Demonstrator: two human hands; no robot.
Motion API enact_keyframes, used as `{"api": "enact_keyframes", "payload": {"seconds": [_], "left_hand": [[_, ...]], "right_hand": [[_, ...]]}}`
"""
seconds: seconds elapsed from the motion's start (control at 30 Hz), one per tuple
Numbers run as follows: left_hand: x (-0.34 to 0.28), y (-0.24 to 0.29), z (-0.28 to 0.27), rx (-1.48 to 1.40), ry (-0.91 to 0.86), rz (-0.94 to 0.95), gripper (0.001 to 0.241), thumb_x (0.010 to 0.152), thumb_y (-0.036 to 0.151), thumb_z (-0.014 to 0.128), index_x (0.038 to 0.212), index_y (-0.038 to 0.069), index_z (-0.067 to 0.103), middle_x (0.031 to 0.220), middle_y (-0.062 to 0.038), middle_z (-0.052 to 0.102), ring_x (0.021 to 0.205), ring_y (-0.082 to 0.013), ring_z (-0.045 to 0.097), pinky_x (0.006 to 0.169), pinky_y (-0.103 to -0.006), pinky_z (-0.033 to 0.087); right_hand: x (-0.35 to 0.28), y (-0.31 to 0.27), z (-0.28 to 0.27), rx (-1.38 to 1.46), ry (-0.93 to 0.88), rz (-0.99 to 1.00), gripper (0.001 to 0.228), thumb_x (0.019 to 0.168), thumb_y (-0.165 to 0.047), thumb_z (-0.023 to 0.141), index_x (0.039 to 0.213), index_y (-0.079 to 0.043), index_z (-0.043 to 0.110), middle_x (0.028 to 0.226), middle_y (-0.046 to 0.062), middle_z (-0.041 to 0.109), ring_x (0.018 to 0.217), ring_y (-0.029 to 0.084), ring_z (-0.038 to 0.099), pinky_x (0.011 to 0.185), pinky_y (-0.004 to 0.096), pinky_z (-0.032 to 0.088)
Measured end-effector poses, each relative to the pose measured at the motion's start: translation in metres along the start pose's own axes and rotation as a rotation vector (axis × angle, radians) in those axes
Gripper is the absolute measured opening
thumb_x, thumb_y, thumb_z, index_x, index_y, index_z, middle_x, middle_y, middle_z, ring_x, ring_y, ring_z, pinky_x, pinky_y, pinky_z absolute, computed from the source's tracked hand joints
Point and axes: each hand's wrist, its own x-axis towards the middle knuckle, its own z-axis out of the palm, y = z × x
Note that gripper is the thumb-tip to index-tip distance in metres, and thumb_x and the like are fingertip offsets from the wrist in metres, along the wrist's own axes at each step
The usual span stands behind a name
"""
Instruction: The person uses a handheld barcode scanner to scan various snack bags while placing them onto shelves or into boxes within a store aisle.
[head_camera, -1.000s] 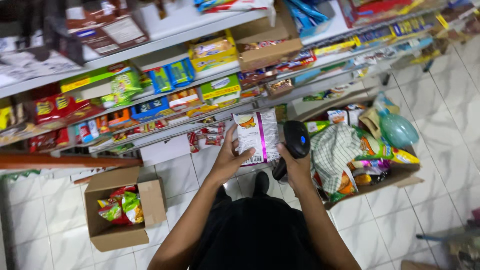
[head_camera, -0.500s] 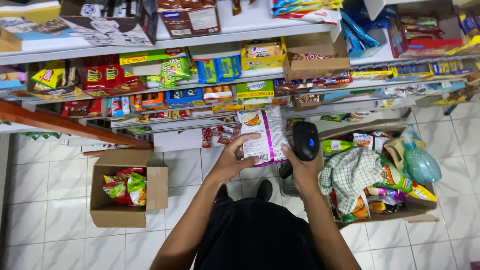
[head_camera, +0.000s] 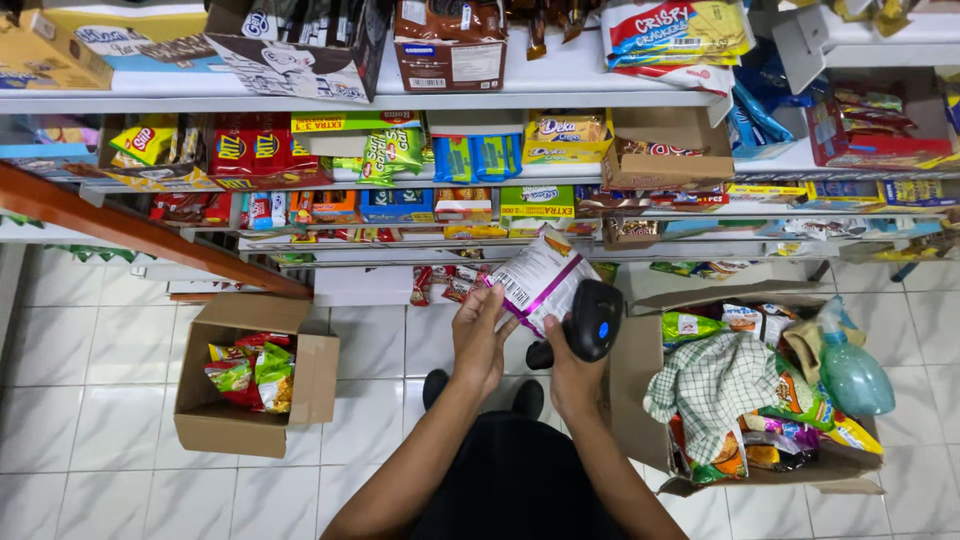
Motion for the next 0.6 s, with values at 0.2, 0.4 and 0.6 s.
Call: {"api": "enact_keyframes", "payload": {"seconds": [0.2,0.4,0.6], "left_hand": [[0.016,0.025,-0.015,0.318,-0.121,0.311,0.017,0.102,0.015,0.068,0.092,0.007,0.058,0.085,0.000,0.065,0.080,-0.0070,0.058,0.074,-0.0257,0.049],[0.013,0.095,-0.031,0.932,-0.349,0.562,0.018,0.097,0.013,0.075,0.091,0.003,0.060,0.084,-0.002,0.069,0.081,-0.0053,0.064,0.074,-0.0231,0.051],[-0.004,0.124,-0.019,1.030,-0.498,0.192,0.017,0.093,0.013,0.075,0.089,0.003,0.062,0.088,-0.003,0.073,0.082,-0.0073,0.067,0.066,-0.0243,0.049]], "right_hand": [[-0.004,-0.005,0.000,-0.274,-0.110,0.010,0.033,0.085,-0.012,0.084,0.110,-0.002,0.067,0.097,0.002,0.068,0.086,0.011,0.064,0.077,0.028,0.053],[0.014,-0.038,0.003,-0.610,-0.228,-0.260,0.032,0.083,-0.020,0.085,0.102,-0.001,0.068,0.088,0.006,0.072,0.078,0.013,0.067,0.072,0.030,0.055],[0.024,-0.057,0.030,-0.761,-0.501,-0.350,0.034,0.079,-0.021,0.088,0.101,-0.002,0.071,0.086,0.005,0.074,0.074,0.012,0.068,0.069,0.031,0.055]]}}
